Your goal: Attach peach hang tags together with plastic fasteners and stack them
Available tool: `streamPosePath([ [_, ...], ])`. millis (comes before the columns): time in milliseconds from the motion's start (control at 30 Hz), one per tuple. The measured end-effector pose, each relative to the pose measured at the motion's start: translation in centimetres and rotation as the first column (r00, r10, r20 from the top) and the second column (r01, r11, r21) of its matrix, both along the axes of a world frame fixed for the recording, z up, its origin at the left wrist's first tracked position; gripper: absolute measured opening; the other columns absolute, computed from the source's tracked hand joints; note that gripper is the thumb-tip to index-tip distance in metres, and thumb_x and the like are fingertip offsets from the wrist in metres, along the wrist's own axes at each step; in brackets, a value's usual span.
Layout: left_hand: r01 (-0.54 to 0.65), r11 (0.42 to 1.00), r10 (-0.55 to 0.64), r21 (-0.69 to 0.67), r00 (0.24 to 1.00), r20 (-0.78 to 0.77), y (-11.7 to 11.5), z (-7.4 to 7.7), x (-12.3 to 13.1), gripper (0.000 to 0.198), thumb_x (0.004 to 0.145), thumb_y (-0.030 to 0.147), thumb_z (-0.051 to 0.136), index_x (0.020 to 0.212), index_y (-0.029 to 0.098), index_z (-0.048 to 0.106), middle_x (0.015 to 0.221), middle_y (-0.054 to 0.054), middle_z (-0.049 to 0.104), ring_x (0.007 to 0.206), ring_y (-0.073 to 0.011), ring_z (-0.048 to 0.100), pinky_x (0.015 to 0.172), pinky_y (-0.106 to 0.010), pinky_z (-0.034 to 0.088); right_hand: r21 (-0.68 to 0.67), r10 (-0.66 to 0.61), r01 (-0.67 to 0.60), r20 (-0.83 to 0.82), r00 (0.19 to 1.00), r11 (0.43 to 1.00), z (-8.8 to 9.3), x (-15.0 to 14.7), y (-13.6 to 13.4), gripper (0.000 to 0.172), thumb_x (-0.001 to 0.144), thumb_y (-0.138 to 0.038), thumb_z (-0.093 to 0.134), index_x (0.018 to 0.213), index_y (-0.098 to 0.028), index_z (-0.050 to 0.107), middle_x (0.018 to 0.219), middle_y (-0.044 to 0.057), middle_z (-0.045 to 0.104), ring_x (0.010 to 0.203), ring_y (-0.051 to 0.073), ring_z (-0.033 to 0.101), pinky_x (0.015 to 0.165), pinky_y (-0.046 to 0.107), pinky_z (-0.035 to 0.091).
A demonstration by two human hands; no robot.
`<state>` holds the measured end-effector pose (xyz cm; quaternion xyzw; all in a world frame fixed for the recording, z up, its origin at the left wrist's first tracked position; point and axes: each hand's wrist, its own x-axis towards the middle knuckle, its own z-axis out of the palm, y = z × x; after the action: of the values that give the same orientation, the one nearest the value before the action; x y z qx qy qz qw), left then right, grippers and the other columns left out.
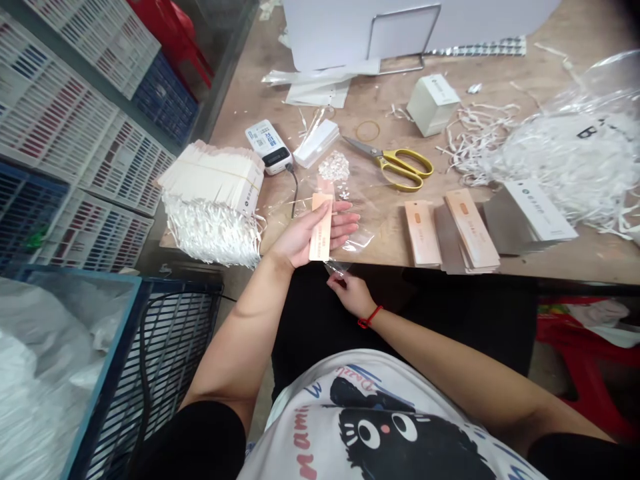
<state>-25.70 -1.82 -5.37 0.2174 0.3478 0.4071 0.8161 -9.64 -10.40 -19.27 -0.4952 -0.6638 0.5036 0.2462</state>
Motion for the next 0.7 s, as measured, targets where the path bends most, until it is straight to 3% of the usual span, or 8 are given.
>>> streamPosePath([
  [200, -0.011, 1.000, 0.011, -0.008, 1.000, -0.015, -0.1, 0.2, 0.1, 0.034, 0.103, 0.035, 0.047, 0.121, 0.012, 0.067, 0.117, -0.015, 0.074, 0.095, -0.0208, 0.075, 0.074, -0.027, 0.061, 0.277, 0.221, -0.211, -0.003, 0.975, 0.937, 3.8, 0.9, -2.3, 0.018, 0.098, -0.023, 0.048, 0.092, -0.022, 0.065, 0.091, 0.007, 0.073, 0.086, 0.020, 0.066, 0.085, 0.037, 0.054],
  [233, -0.015, 1.000, 0.015, -0.008, 1.000, -0.015, -0.1, 0.2, 0.1, 0.034, 0.103, 0.035, 0.047, 0.120, 0.012, 0.067, 0.116, -0.015, 0.074, 0.095, -0.0207, 0.075, 0.074, -0.027, 0.061, 0.383, 0.313, -0.283, -0.015, 0.950, 0.879, 5.1, 1.2, -2.7, 0.018, 0.098, -0.021, 0.049, 0.094, -0.022, 0.066, 0.092, 0.007, 0.074, 0.086, 0.019, 0.067, 0.083, 0.035, 0.055],
  [300, -0.020, 1.000, 0.020, -0.012, 1.000, -0.011, -0.1, 0.3, 0.1, 0.034, 0.103, 0.034, 0.047, 0.120, 0.012, 0.067, 0.115, -0.015, 0.074, 0.095, -0.0203, 0.075, 0.074, -0.026, 0.061, 0.678, 0.495, -0.362, -0.003, 0.869, 0.640, 8.1, 1.9, -2.9, 0.018, 0.097, -0.018, 0.050, 0.102, -0.021, 0.067, 0.096, 0.007, 0.076, 0.086, 0.018, 0.068, 0.079, 0.032, 0.057],
  [333, -0.023, 1.000, 0.023, -0.018, 1.000, -0.008, -0.1, 0.3, 0.1, 0.034, 0.103, 0.034, 0.048, 0.120, 0.011, 0.067, 0.114, -0.015, 0.074, 0.094, -0.0202, 0.074, 0.074, -0.026, 0.061, 0.785, 0.509, -0.321, 0.008, 0.861, 0.530, 9.8, 2.4, -2.7, 0.019, 0.097, -0.016, 0.051, 0.107, -0.020, 0.067, 0.098, 0.008, 0.077, 0.087, 0.018, 0.068, 0.079, 0.032, 0.057],
  [367, -0.025, 0.999, 0.025, -0.025, 1.000, -0.004, -0.1, 0.3, 0.1, 0.034, 0.103, 0.034, 0.048, 0.120, 0.012, 0.067, 0.113, -0.014, 0.075, 0.094, -0.0201, 0.074, 0.074, -0.026, 0.061, 0.842, 0.481, -0.260, 0.001, 0.877, 0.473, 11.5, 2.8, -2.3, 0.020, 0.096, -0.015, 0.053, 0.110, -0.020, 0.066, 0.099, 0.008, 0.077, 0.089, 0.019, 0.069, 0.080, 0.033, 0.058],
  [400, -0.026, 0.999, 0.026, -0.031, 1.000, 0.003, 0.0, 0.3, 0.1, 0.033, 0.103, 0.033, 0.049, 0.121, 0.012, 0.067, 0.112, -0.013, 0.075, 0.094, -0.0201, 0.074, 0.074, -0.026, 0.061, 0.853, 0.413, -0.202, -0.018, 0.910, 0.482, 13.1, 3.2, -1.6, 0.020, 0.095, -0.014, 0.055, 0.111, -0.022, 0.066, 0.099, 0.007, 0.077, 0.090, 0.019, 0.069, 0.082, 0.034, 0.058],
  [533, -0.021, 0.999, 0.023, -0.041, 0.999, 0.045, 0.0, 0.3, -0.1, 0.031, 0.102, 0.032, 0.049, 0.122, 0.015, 0.066, 0.110, -0.011, 0.074, 0.096, -0.0204, 0.074, 0.075, -0.029, 0.061, 0.716, 0.032, -0.142, 0.164, 0.986, 0.683, 16.9, 4.2, 2.3, 0.017, 0.096, -0.016, 0.052, 0.092, -0.021, 0.068, 0.087, 0.007, 0.074, 0.084, 0.023, 0.067, 0.081, 0.040, 0.055],
  [700, -0.063, 0.997, 0.067, -0.052, 0.993, 0.098, -0.2, 0.6, -0.1, 0.026, 0.102, 0.025, 0.049, 0.118, 0.012, 0.065, 0.086, -0.005, 0.067, 0.065, -0.0108, 0.065, 0.053, -0.019, 0.053, 0.553, -0.115, -0.161, 0.431, 0.895, 0.817, 16.4, 3.3, 6.6, 0.020, 0.090, -0.009, 0.051, 0.088, -0.018, 0.068, 0.081, 0.008, 0.072, 0.079, 0.025, 0.066, 0.075, 0.038, 0.051],
])
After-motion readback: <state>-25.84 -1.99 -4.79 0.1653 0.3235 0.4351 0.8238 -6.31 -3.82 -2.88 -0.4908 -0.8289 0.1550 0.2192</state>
